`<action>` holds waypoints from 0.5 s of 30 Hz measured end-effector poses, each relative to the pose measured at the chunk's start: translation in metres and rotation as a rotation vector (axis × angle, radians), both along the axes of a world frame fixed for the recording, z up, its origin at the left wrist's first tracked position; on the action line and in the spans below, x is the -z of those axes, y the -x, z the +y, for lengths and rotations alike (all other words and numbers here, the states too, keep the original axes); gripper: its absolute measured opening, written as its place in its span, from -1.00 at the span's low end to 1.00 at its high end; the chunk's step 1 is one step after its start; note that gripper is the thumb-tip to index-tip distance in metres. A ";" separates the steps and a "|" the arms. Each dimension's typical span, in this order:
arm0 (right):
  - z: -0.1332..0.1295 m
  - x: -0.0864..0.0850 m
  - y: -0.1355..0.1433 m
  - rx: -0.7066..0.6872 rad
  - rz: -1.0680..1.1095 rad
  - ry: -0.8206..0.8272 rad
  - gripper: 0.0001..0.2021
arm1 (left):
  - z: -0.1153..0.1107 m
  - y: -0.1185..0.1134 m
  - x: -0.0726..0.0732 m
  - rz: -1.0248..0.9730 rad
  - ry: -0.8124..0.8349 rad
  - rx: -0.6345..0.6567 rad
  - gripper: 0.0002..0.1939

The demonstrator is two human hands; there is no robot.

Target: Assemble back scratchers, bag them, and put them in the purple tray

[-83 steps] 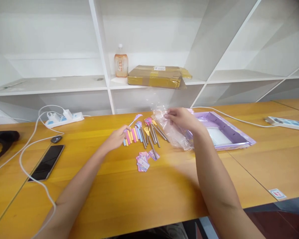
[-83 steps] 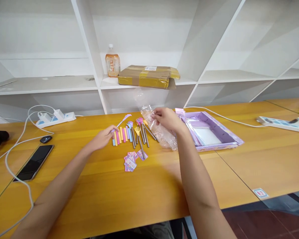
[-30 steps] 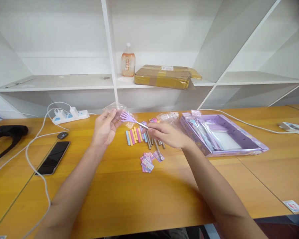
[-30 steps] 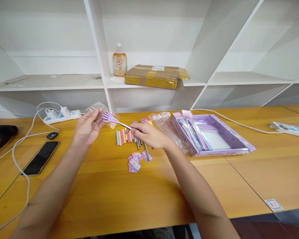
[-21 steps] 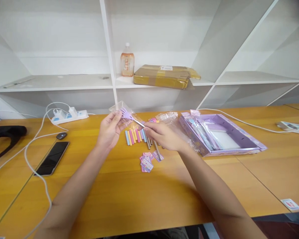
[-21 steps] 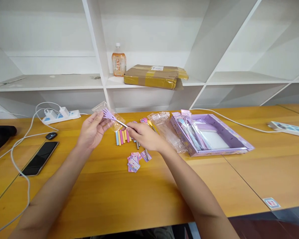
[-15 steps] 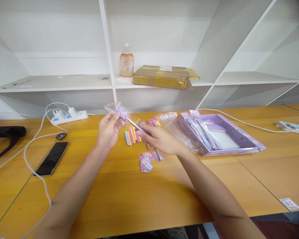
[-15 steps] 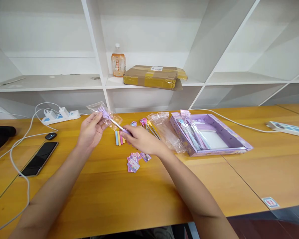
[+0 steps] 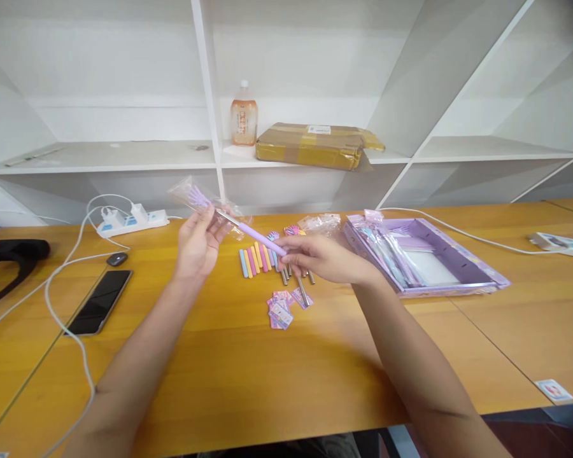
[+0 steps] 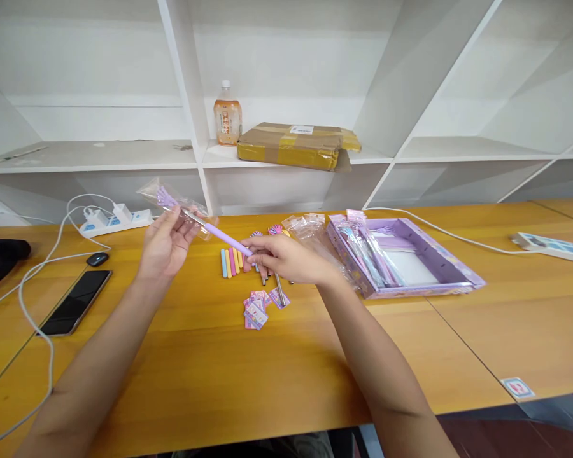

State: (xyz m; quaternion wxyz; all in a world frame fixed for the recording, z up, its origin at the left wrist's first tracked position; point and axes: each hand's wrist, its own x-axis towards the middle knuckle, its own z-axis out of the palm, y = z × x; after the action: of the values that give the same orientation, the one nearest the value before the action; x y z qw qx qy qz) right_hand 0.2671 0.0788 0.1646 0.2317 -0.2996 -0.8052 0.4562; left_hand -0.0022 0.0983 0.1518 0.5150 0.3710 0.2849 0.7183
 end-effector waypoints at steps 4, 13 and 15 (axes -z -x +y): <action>0.001 0.001 0.004 0.063 -0.005 -0.027 -0.76 | -0.008 -0.013 0.003 0.061 -0.004 0.081 -0.70; 0.000 0.006 0.018 0.256 0.059 -0.240 -0.56 | -0.026 -0.041 0.016 0.240 0.052 0.189 -0.58; 0.001 0.011 0.020 0.309 0.064 -0.316 -0.56 | -0.028 -0.046 0.021 0.291 0.067 0.208 -0.58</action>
State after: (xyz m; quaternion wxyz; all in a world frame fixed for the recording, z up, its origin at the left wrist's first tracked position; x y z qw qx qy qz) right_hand 0.2467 0.0802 0.1538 0.3681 -0.3650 -0.8034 0.2928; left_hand 0.0436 0.0699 0.1310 0.5519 0.4809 0.3404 0.5901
